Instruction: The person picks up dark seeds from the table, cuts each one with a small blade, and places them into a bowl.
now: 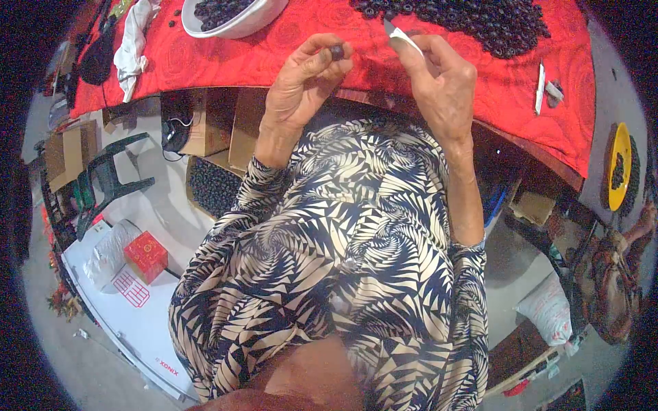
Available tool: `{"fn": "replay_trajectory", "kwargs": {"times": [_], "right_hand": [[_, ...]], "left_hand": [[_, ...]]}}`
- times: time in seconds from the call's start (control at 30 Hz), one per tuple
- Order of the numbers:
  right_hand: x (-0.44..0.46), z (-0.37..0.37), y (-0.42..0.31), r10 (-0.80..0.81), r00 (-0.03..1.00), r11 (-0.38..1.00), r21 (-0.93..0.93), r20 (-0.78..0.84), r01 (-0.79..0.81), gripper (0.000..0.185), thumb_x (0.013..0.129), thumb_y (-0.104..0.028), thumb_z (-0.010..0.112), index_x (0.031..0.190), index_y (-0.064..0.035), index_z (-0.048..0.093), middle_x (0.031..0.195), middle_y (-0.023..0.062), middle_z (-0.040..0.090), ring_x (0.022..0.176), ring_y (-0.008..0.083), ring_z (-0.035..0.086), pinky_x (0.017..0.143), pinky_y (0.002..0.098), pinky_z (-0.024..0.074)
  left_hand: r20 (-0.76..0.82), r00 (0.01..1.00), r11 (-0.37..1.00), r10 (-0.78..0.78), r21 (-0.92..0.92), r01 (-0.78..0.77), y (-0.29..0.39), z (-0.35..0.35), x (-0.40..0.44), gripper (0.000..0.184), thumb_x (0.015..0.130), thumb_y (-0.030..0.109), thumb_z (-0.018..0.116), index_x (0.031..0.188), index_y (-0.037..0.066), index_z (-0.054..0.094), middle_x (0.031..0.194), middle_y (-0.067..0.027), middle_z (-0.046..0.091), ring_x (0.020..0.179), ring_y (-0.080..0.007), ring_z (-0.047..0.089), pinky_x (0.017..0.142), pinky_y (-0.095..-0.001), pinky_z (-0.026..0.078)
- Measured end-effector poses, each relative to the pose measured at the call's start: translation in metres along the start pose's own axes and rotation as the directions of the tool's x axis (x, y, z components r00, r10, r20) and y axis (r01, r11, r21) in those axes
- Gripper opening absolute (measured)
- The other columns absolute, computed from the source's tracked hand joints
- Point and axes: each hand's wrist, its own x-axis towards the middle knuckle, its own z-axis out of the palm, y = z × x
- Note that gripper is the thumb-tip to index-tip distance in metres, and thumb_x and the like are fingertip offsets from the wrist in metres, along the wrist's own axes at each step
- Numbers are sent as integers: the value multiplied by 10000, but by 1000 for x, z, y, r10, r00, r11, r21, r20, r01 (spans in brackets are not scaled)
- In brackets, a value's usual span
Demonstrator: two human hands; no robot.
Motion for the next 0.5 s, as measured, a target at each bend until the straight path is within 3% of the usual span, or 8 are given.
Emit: {"fn": "replay_trajectory", "kwargs": {"times": [0.23,0.4,0.5], "right_hand": [[-6,1,-3,12,996,1000,15,83,-13,213,821,-192,659,880,12,646,687,58,637,624,77,564,563,250,451],[-12,2,-11,13,993,999,33,116,-17,192,813,-164,660,875,17,639,679,62,626,597,78,533,539,251,430],[-16,0,-12,2,991,1000,3,137,-2,179,812,-151,658,869,17,638,667,61,619,585,78,522,523,252,415]], "left_hand": [[-22,1000,1000,3,5,-3,4,7,-5,201,884,62,554,1074,-4,546,1063,-134,592,908,-201,627,814,-260,529],[-105,993,999,44,34,-41,2,6,-8,187,886,59,548,1067,13,543,1024,-110,602,923,-191,616,818,-269,520],[-72,997,998,26,67,-21,2,9,-8,221,882,62,552,1095,6,545,1033,-112,608,910,-195,622,819,-283,520]]}}
